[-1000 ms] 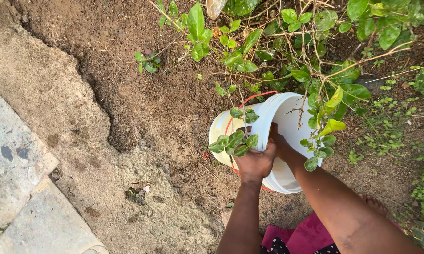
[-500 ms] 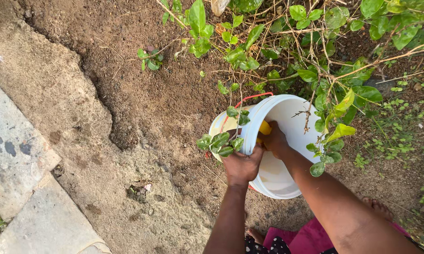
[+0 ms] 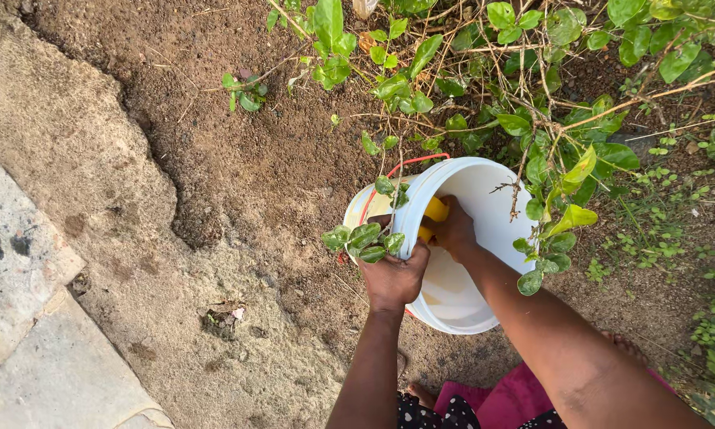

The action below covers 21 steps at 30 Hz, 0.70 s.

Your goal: The person waters a plant by hand using a yellow cup, refilling the cup from a white bucket multiple times.

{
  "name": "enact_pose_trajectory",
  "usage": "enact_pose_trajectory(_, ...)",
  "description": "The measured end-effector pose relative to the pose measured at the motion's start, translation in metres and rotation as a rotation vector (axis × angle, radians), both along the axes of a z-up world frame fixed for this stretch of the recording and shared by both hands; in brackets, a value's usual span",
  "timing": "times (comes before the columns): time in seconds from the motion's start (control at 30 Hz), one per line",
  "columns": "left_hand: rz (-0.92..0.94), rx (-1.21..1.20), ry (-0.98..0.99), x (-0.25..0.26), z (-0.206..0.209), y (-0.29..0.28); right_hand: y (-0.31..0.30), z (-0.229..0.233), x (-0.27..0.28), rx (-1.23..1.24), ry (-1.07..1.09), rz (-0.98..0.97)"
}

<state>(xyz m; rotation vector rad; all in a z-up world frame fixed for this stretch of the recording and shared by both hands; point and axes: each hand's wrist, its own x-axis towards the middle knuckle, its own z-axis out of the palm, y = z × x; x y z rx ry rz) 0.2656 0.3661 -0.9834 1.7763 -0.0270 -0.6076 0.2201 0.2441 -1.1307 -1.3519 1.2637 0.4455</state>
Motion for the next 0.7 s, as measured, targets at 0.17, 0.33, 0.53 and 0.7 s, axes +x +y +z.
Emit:
enact_pose_trajectory(0.17,-0.031,0.148,-0.250,0.005,0.013,0.006,-0.004,-0.001,0.022,-0.341,-0.179,0.424)
enact_pose_trajectory(0.33,0.023,0.104,-0.059,0.013,0.020,0.010,0.016,0.020,0.016,-0.618,-0.491,0.634)
enact_pose_trajectory(0.53,-0.028,0.295,-0.317,0.008,0.018,0.022,0.005,0.104,-0.009,-0.505,-0.465,0.663)
enact_pose_trajectory(0.7,-0.096,0.634,-0.520,0.009,0.048,0.026,-0.008,0.158,-0.039,-0.764,-0.576,0.673)
